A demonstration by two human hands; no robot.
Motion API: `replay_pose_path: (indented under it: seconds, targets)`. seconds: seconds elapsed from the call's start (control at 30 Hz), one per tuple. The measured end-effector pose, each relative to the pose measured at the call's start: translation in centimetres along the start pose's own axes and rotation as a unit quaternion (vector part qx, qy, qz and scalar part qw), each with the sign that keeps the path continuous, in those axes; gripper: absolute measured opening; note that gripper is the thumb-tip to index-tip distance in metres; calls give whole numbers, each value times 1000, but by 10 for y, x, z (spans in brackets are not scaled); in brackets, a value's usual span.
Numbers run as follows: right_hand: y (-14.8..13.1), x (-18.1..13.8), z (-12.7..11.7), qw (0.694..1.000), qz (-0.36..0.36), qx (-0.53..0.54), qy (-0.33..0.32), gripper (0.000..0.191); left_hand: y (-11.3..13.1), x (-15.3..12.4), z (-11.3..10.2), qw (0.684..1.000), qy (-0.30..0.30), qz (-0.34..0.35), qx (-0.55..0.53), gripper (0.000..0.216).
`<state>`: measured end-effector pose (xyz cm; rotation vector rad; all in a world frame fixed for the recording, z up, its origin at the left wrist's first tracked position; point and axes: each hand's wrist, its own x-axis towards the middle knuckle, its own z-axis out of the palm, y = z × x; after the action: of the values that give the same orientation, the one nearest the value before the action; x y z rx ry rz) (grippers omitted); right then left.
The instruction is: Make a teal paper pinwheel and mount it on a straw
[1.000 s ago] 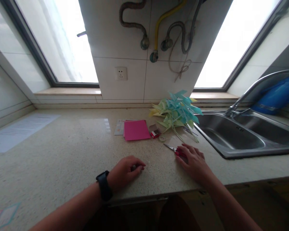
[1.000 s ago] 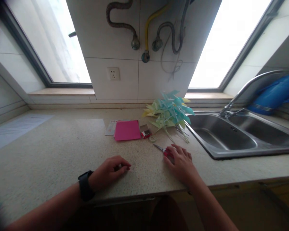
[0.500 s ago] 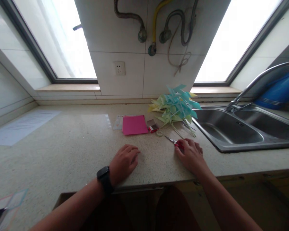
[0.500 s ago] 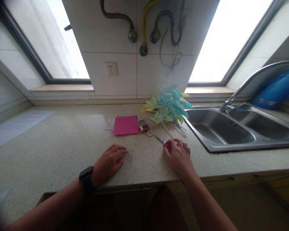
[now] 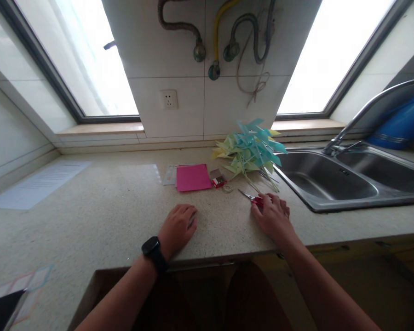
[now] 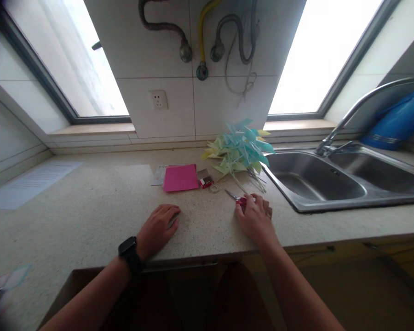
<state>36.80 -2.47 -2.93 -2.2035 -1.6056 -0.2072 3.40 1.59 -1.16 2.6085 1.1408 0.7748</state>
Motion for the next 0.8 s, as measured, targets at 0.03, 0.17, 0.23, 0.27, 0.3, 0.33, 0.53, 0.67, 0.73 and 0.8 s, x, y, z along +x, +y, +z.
replay_pose_path:
  seconds: [0.03, 0.17, 0.23, 0.27, 0.3, 0.33, 0.53, 0.67, 0.73, 0.8]
  targets:
    - [0, 0, 0, 1000, 0, 4, 4, 44, 0, 0, 0, 1000, 1, -2, 2, 31]
    - [0, -2, 0, 999, -6, 26, 35, 42, -3, 0, -1, 1000, -1, -1, 1, 32]
    - [1, -2, 0, 997, -6, 39, 60, 40, -4, -2, -3, 1000, -4, 0, -6, 32]
    - [2, -2, -1, 996, -5, 48, 73, 38, -5, -3, -4, 1000, -7, 1, -11, 32]
    - [4, -2, -3, 995, -7, 57, 86, 36, -5, -5, -5, 1000, -11, 0, -15, 32]
    - [6, -2, -4, 993, -10, 68, 100, 34, -5, -8, -6, 1000, -15, 0, -20, 32]
    - [23, -41, -27, 971, -27, 143, 187, 19, 10, -50, -27, 998, -22, -41, -31, 28]
    - [51, -108, -42, 967, -59, 158, 192, 10, 24, -106, -52, 997, -6, -78, -22, 32]
    - [75, -142, -43, 968, -71, 158, 183, 9, 23, -142, -57, 995, 8, -98, -11, 34]
    - [100, -173, -41, 970, -77, 156, 172, 14, 17, -181, -54, 993, 28, -114, 5, 38]
